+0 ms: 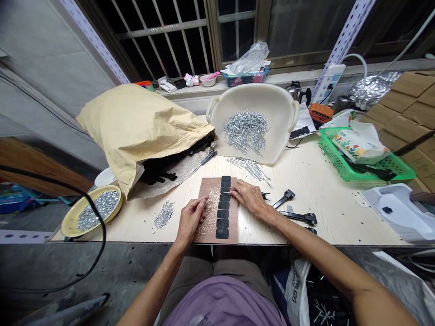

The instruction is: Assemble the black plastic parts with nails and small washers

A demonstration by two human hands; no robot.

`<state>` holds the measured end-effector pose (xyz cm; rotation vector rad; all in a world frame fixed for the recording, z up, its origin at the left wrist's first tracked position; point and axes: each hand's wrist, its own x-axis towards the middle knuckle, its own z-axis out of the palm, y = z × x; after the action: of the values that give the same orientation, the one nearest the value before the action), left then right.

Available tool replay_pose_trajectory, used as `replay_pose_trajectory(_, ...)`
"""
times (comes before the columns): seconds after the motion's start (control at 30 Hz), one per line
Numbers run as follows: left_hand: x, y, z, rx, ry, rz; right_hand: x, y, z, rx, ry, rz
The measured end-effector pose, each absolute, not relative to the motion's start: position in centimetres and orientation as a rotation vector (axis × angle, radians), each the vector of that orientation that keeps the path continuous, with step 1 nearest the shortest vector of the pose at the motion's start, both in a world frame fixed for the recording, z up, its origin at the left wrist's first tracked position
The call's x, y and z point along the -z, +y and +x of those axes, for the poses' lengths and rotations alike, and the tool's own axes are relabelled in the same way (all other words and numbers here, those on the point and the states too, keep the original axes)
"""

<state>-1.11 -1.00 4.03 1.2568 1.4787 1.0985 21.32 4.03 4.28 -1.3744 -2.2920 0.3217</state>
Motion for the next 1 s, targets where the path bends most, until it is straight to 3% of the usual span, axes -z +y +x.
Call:
replay_pose_trajectory(0.43,-2.9,-0.8,-0.7,-1.136,1.677,1.625,-3.1,5.5,21.4,-0.229,-2.329,-1.175)
replay_pose_trajectory(0.6,-2.5,-0.9,-0.7,-1.137,1.681,1.627,-2.2,4.3,20.9,-0.217,-2.625,-0.713)
replay_pose_trajectory(0.77,-2.7,-1.0,-0.8,-1.153,1.695,1.609,-2.8,6.3,21.5,-0.227,-2.409,-1.037)
replay_pose_trajectory(0.93,-2.8,-1.0,-0.8,-1.129,1.699,1.617,-2.6,5.5,21.2,-0.357,-2.647,-0.73)
replay_pose_trajectory(1.0,-2.8,-0.9,-0.8,-1.128,1.703,1.612,-3.0,5.8,21.2,-0.349,-2.584,-0.827)
